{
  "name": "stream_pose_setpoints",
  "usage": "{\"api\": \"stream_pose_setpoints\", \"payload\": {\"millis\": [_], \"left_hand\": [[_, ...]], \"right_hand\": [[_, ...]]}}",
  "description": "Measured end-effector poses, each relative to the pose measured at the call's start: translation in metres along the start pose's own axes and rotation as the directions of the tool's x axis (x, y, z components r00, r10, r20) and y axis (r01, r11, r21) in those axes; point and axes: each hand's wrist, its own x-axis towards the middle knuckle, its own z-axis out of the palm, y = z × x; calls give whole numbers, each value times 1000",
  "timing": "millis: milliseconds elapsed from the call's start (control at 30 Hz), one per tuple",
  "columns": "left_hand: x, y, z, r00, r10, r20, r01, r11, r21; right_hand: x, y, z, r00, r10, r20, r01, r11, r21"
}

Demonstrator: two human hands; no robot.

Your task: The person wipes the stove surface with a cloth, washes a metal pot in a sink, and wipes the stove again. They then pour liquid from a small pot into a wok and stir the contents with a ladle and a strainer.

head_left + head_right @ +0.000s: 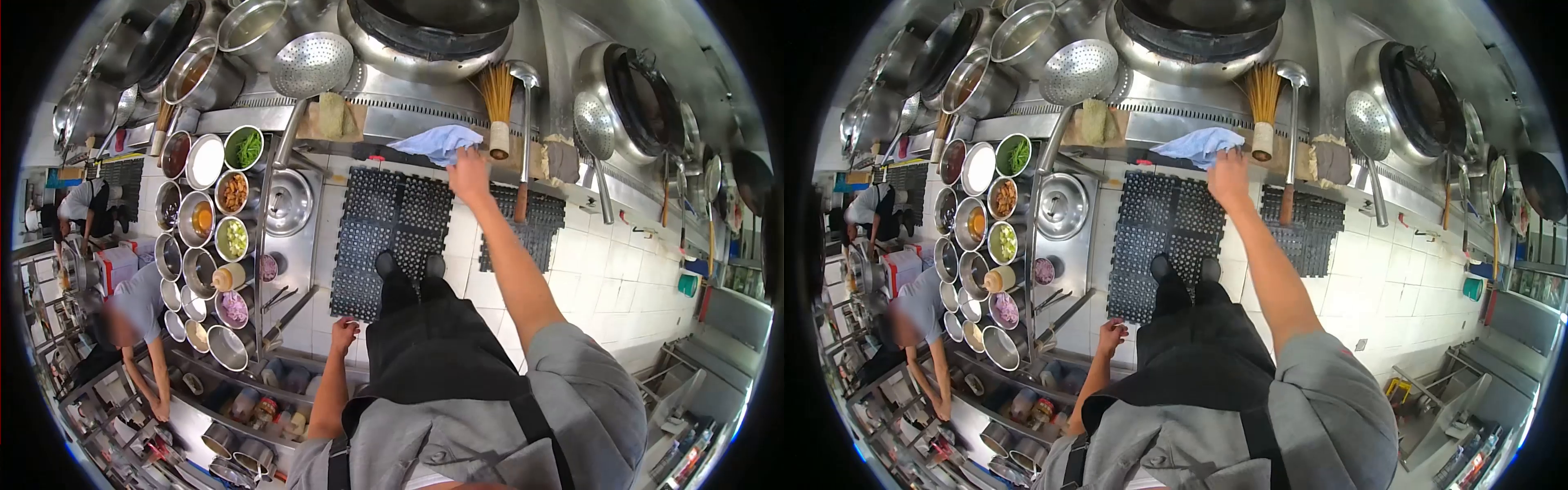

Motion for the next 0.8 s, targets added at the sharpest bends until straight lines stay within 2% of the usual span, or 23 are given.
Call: {"api": "stream_pose_setpoints", "payload": {"millis": [33,133,167,267,300,333,400,500,600,633,700,767,800], "left_hand": [[-5,1,-4,1000,-4,12,4,1000,19],[-13,-12,-16,999,-43,-10,43,998,-37],[-15,-18,-20,997,-68,-38,66,995,-69],[-18,-27,-29,985,-160,-68,155,985,-77],[-17,-30,-33,982,-181,-62,177,983,-55],[-16,-30,-36,978,-199,-55,198,980,-32],[-7,-22,-33,981,-181,-73,181,983,-13],[1,1,-22,995,-74,-63,77,997,32],[18,41,-4,998,58,-6,-58,996,71],[18,48,-1,996,91,17,-92,992,81],[28,71,3,988,144,56,-148,986,71],[29,85,7,971,232,59,-231,973,-24],[28,92,6,970,237,58,-237,971,-13]], "right_hand": [[4,-2,-16,994,11,108,-24,993,119],[-11,-10,-43,991,-33,132,-41,855,518],[-2,-1,-33,997,-61,-53,80,821,565],[51,-6,-5,969,178,-174,15,657,754],[68,-15,15,985,15,-174,75,864,497],[80,-32,35,982,-141,-125,163,968,189],[75,-82,61,900,-374,-223,341,924,-172],[79,-119,58,914,-396,-88,392,918,-52],[73,-73,49,771,-636,26,635,772,22],[63,-50,44,789,-612,44,609,790,71],[51,-3,38,891,-452,-36,452,892,-11],[48,-6,38,948,-307,-81,300,950,-89],[57,-29,44,949,-296,-108,288,954,-84]]}}
